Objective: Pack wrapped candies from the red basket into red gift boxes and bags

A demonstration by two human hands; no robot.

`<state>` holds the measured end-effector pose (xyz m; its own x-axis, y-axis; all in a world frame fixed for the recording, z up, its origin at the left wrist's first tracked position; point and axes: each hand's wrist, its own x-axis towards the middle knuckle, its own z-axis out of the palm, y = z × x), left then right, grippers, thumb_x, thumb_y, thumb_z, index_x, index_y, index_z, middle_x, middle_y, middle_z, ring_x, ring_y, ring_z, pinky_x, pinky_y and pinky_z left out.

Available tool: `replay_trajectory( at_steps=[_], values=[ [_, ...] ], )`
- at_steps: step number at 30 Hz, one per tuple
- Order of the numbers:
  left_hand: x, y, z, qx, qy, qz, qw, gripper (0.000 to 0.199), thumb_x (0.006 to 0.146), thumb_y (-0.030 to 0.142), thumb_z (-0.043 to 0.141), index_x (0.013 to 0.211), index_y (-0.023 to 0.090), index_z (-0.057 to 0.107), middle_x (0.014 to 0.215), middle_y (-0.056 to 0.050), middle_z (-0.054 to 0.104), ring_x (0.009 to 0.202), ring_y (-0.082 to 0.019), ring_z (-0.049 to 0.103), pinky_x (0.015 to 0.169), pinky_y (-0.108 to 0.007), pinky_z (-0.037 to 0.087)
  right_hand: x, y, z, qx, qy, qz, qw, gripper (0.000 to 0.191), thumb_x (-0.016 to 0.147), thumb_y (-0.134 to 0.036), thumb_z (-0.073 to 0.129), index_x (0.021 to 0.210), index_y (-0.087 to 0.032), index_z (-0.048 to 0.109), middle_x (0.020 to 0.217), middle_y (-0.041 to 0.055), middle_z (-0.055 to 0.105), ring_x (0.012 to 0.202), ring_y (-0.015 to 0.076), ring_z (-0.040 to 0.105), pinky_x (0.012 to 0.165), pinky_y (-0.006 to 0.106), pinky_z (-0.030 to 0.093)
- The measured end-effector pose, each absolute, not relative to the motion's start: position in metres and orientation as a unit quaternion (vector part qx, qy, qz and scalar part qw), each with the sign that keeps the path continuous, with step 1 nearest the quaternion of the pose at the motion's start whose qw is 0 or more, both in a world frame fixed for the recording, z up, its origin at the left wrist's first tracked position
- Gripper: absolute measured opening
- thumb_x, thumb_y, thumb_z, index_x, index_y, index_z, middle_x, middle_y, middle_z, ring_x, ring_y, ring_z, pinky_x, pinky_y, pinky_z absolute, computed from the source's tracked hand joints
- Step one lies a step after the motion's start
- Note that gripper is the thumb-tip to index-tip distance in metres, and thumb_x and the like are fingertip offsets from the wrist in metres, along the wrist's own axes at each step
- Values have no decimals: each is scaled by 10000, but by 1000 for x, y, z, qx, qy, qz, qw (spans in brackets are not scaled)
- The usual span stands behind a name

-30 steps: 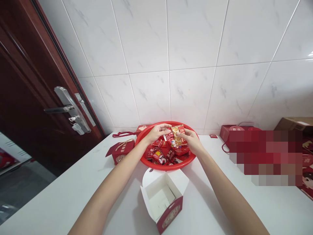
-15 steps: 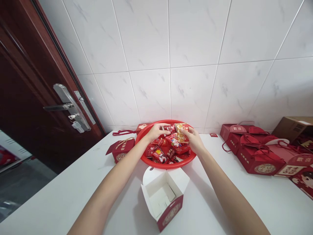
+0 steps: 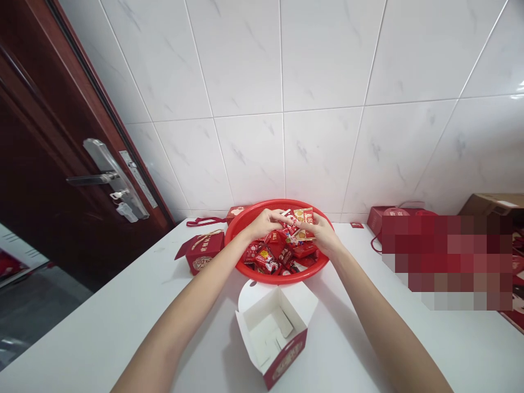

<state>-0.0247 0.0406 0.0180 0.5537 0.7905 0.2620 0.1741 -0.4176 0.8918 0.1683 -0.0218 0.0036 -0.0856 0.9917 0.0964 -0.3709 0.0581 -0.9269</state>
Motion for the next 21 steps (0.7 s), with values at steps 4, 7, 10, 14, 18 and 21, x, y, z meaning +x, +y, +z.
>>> replay_trajectory(
  at_steps=[4,7,10,14,18,21],
  values=[
    [-26,38,20,759,318,343,453,250,644,173,674,865,156,788,834,-23,680,794,-167,599,748,-298,486,169,-20,1,-346,-449,557,607,505,502,-291,899,943,-210,668,899,29,777,791,246,732,721,375,598],
    [-26,39,20,745,321,362,459,324,711,305,725,993,146,725,923,-34,681,792,-149,600,745,-288,500,169,-17,0,-345,-452,545,616,523,484,-287,903,943,-207,667,886,23,775,788,244,731,738,381,594],
    [-24,40,18,744,318,368,459,429,659,353,818,1007,150,669,1010,-42,672,886,-165,619,802,-295,514,169,-18,1,-353,-460,549,602,518,480,-283,907,933,-210,667,871,19,773,763,242,728,709,370,592],
    [-23,40,15,750,309,359,462,514,626,318,850,1066,154,641,1054,-60,678,967,-202,648,835,-322,530,168,-21,3,-354,-469,563,581,477,524,-308,900,935,-206,681,879,30,775,758,241,727,691,362,587],
    [-25,41,15,759,310,341,459,594,744,307,740,1297,168,571,1130,-96,701,1024,-223,667,858,-343,539,168,-20,2,-347,-453,547,612,443,536,-298,887,918,-200,684,871,25,772,763,229,721,709,359,588],
    [-26,42,16,780,311,284,463,421,786,303,659,1181,158,661,1059,-90,735,970,-217,690,848,-343,547,169,-18,2,-343,-399,530,665,396,545,-289,869,884,-203,684,826,10,763,732,213,710,710,355,586]
  ],
)
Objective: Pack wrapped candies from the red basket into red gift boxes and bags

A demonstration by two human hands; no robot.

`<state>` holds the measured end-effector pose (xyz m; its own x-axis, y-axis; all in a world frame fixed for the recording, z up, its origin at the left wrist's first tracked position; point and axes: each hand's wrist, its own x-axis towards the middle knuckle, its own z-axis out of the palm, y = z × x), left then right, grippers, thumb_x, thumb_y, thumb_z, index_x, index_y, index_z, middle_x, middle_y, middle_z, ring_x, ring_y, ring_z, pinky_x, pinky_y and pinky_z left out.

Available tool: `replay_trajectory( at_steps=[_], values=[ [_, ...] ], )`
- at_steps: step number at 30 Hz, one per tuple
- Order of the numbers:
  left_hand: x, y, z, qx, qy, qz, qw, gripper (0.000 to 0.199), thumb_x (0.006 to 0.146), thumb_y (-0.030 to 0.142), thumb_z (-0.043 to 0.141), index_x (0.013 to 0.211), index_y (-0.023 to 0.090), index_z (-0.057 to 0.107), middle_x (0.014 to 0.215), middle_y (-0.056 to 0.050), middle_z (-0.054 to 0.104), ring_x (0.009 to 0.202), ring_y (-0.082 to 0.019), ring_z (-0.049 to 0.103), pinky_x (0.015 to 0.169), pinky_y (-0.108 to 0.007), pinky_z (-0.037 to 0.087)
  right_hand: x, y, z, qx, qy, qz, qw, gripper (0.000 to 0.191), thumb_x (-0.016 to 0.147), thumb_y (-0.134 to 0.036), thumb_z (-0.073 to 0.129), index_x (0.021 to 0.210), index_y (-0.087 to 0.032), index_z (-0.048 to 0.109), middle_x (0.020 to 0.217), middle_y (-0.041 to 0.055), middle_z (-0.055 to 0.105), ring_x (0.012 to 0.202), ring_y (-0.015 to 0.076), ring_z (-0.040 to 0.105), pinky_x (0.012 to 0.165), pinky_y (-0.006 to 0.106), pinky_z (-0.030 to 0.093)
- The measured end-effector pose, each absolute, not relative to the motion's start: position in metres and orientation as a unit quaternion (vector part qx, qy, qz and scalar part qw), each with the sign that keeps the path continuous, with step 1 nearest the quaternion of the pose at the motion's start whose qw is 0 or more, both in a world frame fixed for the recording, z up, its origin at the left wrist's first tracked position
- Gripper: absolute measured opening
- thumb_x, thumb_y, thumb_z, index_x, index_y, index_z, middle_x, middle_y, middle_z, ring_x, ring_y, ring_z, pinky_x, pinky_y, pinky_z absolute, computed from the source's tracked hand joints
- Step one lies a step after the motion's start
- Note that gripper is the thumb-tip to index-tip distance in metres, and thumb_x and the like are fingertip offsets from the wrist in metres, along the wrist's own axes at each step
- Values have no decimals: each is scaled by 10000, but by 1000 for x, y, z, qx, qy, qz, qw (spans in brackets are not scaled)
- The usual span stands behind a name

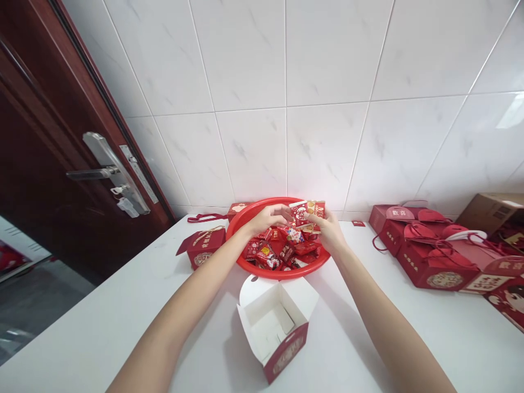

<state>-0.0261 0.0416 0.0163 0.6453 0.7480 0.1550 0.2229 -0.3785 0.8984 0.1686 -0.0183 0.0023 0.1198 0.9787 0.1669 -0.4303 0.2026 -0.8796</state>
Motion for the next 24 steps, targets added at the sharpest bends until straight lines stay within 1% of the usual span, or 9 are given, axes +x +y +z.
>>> replay_trajectory(
  at_steps=[2,4,8,11,13,15,18,21,24],
  values=[
    [-24,39,16,803,304,218,464,282,735,274,700,991,161,737,984,-70,758,942,-221,701,856,-336,549,169,-18,3,-339,-371,522,689,372,542,-274,862,862,-202,686,811,5,758,725,207,709,720,354,587],
    [-18,33,15,825,297,140,459,233,670,236,759,895,176,772,934,-51,772,907,-227,713,835,-319,551,169,-18,3,-342,-369,518,692,354,548,-272,858,848,-198,685,804,6,755,722,207,710,728,358,588],
    [-9,24,10,867,332,3,371,365,611,180,814,972,234,798,929,-13,777,887,-224,711,762,-265,534,170,-18,2,-358,-385,511,681,360,565,-291,858,864,-198,680,795,13,758,711,220,718,690,362,593],
    [-12,28,10,870,404,-43,281,433,599,118,813,1015,234,781,957,-20,771,910,-240,703,748,-264,523,169,-19,2,-360,-390,504,682,354,570,-295,852,866,-196,683,789,19,764,719,236,731,674,367,600],
    [-20,36,12,853,469,-52,224,374,649,84,780,1006,195,770,1025,-66,762,959,-267,696,787,-300,528,169,-19,3,-358,-391,505,681,345,568,-289,850,857,-198,685,797,21,769,724,240,735,676,367,605],
    [-30,44,14,828,529,-57,177,269,755,81,721,1012,155,750,1090,-113,741,1003,-277,687,838,-351,536,168,-20,4,-356,-390,506,682,343,562,-281,850,853,-200,686,803,20,773,724,236,736,672,359,607],
    [-37,49,15,805,569,-68,153,174,911,157,647,1073,136,707,1116,-104,720,994,-225,689,885,-400,555,167,-21,5,-354,-393,508,680,339,561,-276,845,850,-206,682,800,16,772,727,238,737,670,358,609],
    [-35,48,13,804,567,-79,159,187,941,221,655,1110,149,689,1119,-72,714,981,-195,689,902,-404,566,167,-21,4,-359,-391,513,675,346,563,-280,841,860,-210,677,802,13,770,727,237,736,672,363,609],
    [-33,49,9,802,573,-75,153,234,921,227,679,1147,165,687,1186,-85,697,1043,-220,679,927,-432,558,167,-22,4,-355,-394,512,675,362,559,-276,843,870,-208,674,800,8,768,715,225,730,667,352,604]
  ],
)
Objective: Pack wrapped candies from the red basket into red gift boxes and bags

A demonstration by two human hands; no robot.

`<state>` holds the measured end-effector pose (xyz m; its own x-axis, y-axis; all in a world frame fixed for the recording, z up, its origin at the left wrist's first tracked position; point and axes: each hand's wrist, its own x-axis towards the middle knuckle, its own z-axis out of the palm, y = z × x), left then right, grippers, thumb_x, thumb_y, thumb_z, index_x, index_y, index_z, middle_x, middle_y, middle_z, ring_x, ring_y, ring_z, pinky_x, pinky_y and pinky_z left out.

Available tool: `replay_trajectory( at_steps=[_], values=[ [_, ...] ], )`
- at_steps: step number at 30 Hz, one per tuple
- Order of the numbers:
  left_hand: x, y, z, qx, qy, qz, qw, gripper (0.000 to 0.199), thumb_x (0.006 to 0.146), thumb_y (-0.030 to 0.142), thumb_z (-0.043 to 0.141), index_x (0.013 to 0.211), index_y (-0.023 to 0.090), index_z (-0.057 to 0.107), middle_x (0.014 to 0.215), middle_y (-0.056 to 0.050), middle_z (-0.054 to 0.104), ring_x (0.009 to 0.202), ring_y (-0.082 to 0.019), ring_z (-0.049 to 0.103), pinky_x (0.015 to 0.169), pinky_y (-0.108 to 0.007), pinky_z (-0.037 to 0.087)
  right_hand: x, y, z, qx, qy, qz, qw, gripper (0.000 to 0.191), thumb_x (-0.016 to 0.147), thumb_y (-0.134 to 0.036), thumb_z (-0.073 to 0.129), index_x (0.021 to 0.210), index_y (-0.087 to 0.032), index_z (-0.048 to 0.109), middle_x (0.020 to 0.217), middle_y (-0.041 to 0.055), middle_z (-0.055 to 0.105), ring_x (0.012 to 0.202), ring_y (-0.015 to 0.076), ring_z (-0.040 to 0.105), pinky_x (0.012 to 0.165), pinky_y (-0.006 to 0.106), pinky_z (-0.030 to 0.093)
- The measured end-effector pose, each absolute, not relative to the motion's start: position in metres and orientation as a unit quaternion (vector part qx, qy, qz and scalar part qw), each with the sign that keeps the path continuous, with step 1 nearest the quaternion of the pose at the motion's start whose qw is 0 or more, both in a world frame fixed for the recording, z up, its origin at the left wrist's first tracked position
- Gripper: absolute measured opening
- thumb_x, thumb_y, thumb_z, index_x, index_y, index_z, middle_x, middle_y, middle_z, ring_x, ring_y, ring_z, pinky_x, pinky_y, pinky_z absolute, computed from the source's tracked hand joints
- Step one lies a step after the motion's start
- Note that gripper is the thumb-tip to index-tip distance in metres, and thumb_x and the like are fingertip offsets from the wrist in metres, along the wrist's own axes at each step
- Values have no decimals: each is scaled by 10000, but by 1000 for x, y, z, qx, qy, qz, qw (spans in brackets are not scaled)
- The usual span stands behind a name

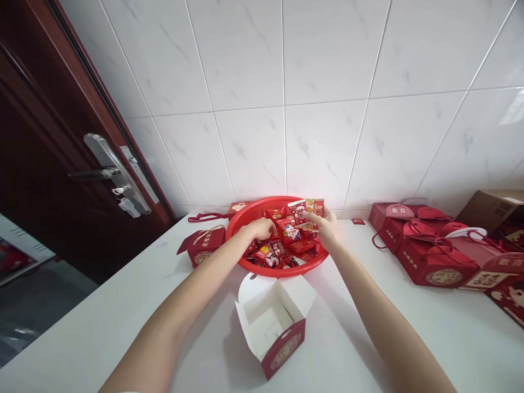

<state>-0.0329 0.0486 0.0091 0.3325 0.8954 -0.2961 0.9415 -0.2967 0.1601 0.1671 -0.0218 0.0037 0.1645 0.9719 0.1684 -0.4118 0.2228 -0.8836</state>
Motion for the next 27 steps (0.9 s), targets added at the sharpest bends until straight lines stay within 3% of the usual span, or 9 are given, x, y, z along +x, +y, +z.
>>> replay_trajectory(
  at_steps=[4,7,10,13,18,23,25,27],
  values=[
    [-38,56,8,796,590,-32,133,315,933,218,635,1243,169,653,1330,-126,641,1188,-256,630,1007,-456,513,167,-22,5,-345,-403,512,676,353,555,-275,838,860,-209,672,792,3,765,709,225,725,655,350,596],
    [-40,57,12,811,566,-7,147,362,917,145,554,1260,170,667,1334,-122,660,1236,-246,612,1034,-360,488,166,-22,6,-353,-395,511,677,357,545,-276,838,856,-206,679,798,10,767,720,228,724,662,352,592],
    [-35,50,15,843,494,-32,209,356,862,161,577,1180,193,734,1194,-49,747,1126,-214,677,962,-254,512,166,-22,6,-358,-394,505,679,350,546,-280,836,850,-207,679,793,10,765,725,228,722,677,354,590],
    [-24,40,16,860,423,-100,267,298,750,250,734,1042,251,795,1035,26,789,984,-191,721,855,-198,536,167,-23,6,-373,-399,501,671,349,562,-292,828,866,-213,673,796,10,764,735,235,724,672,356,587],
    [-17,37,15,865,433,-138,211,580,502,211,866,1072,269,782,1121,-8,760,972,-249,706,768,-235,541,168,-25,5,-382,-409,499,661,371,575,-312,825,891,-213,658,817,15,762,741,240,723,643,347,579],
    [-32,45,19,856,506,-62,87,371,658,126,720,1017,208,767,1203,-112,708,1150,-326,628,874,-316,516,166,-22,3,-365,-408,506,667,390,563,-296,825,896,-215,640,840,15,760,747,235,718,665,357,588],
    [-38,45,24,855,513,-36,75,343,746,140,640,1066,197,751,1226,-121,699,1176,-306,619,904,-313,509,166,-21,2,-369,-407,505,666,376,563,-289,819,885,-216,638,830,10,757,736,229,715,667,356,587],
    [-43,42,30,859,498,-47,107,308,797,174,600,1062,208,754,1149,-81,738,1084,-243,669,881,-267,518,166,-21,2,-373,-409,501,665,355,567,-289,813,866,-215,637,809,5,749,725,225,711,655,347,582]
  ],
)
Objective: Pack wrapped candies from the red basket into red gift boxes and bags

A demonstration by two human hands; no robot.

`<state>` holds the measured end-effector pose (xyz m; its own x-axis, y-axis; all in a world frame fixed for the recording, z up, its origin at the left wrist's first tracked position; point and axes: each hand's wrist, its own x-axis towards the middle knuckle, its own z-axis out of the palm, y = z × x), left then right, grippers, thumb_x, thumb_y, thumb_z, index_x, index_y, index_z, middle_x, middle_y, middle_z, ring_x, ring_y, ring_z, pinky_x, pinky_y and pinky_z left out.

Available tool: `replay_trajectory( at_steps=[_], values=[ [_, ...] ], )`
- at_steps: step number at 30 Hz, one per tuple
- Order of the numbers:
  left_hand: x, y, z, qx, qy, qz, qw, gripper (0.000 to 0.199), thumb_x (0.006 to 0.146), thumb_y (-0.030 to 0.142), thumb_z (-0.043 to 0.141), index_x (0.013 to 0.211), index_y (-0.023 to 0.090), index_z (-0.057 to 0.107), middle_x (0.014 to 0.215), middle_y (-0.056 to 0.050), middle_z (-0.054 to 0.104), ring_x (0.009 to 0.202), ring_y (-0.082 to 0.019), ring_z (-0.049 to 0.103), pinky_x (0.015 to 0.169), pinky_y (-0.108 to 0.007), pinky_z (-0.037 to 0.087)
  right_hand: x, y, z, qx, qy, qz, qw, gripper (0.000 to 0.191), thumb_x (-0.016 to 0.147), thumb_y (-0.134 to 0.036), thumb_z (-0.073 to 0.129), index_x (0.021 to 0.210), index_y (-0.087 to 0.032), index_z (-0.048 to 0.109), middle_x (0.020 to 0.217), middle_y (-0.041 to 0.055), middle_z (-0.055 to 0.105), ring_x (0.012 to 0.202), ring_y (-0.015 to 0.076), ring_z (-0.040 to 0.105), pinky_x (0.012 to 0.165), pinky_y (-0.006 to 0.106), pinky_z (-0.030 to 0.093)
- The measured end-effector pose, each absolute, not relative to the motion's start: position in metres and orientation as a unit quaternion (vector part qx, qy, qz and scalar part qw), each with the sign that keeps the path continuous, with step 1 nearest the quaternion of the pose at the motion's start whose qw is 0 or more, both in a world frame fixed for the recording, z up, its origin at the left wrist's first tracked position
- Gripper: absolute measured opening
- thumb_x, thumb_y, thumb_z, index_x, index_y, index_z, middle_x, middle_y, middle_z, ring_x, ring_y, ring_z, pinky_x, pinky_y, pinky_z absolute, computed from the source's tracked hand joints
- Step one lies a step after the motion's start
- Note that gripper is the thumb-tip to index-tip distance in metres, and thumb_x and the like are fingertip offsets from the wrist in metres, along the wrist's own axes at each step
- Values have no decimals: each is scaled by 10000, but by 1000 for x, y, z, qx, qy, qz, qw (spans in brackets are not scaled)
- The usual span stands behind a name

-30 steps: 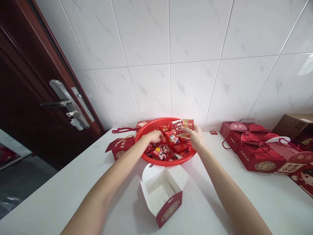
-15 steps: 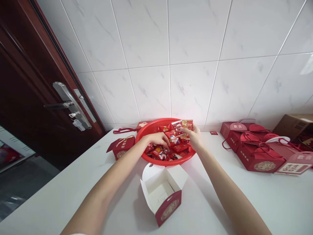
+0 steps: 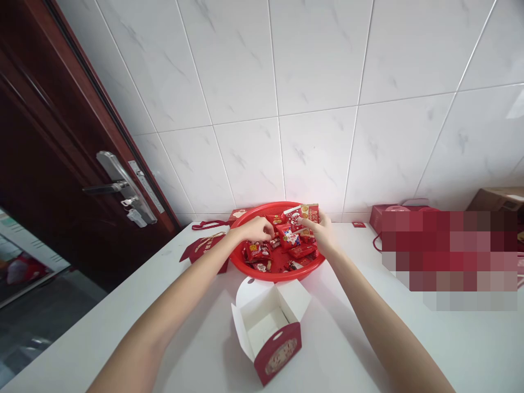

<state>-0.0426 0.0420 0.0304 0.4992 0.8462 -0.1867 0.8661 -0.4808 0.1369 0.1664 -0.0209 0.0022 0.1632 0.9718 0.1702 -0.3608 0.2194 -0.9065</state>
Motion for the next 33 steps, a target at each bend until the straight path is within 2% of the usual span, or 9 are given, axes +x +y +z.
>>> replay_trajectory(
  at_steps=[3,5,8,10,12,21,26,28,33],
  values=[
    [-47,34,33,853,470,-128,184,177,739,249,693,883,213,790,860,-18,777,810,-190,724,750,-225,551,167,-22,3,-371,-414,506,659,354,573,-304,813,866,-209,637,808,7,743,725,221,706,635,335,579],
    [-51,30,30,840,470,-170,209,160,663,233,747,814,210,793,763,-15,768,719,-199,723,702,-242,563,167,-22,3,-369,-415,512,656,362,575,-310,815,874,-207,639,821,10,745,738,223,707,633,331,580],
    [-57,31,22,836,494,-153,184,365,680,135,664,1012,229,784,998,-53,788,906,-243,733,810,-280,564,167,-23,3,-364,-415,509,660,353,567,-299,819,857,-206,640,821,9,746,755,222,709,664,330,582],
    [-62,35,19,836,513,-119,152,527,703,75,586,1184,237,728,1242,-78,725,1123,-261,677,927,-291,526,167,-23,3,-363,-417,509,660,347,570,-299,822,851,-208,641,818,10,747,756,223,710,681,338,583],
    [-66,37,17,836,522,-101,136,587,714,41,551,1248,236,694,1337,-80,675,1225,-254,624,984,-281,490,166,-23,3,-367,-419,513,653,349,580,-309,821,863,-212,642,820,12,749,754,229,712,680,349,584],
    [-57,26,18,849,486,-135,158,514,761,152,646,1267,229,694,1135,-54,735,1039,-237,676,851,-246,497,167,-27,8,-386,-425,508,642,371,576,-295,825,887,-210,642,815,9,749,740,225,711,686,345,578],
    [-55,23,19,843,488,-167,154,751,624,154,771,1355,244,626,1170,-70,706,1030,-273,665,814,-266,512,167,-28,9,-385,-430,506,641,377,568,-298,826,887,-209,646,822,11,751,747,228,711,679,348,576],
    [-55,23,19,836,498,-180,147,804,596,102,754,1373,246,602,1192,-89,695,980,-274,678,776,-277,522,167,-28,9,-389,-431,506,638,383,560,-297,832,885,-211,649,818,14,753,763,239,716,686,351,575],
    [-56,26,15,827,517,-184,120,665,604,23,643,1229,247,680,1221,-101,685,1014,-277,671,783,-275,517,167,-29,10,-396,-425,506,638,408,541,-291,843,890,-211,648,814,16,757,765,248,719,687,357,579]
  ],
)
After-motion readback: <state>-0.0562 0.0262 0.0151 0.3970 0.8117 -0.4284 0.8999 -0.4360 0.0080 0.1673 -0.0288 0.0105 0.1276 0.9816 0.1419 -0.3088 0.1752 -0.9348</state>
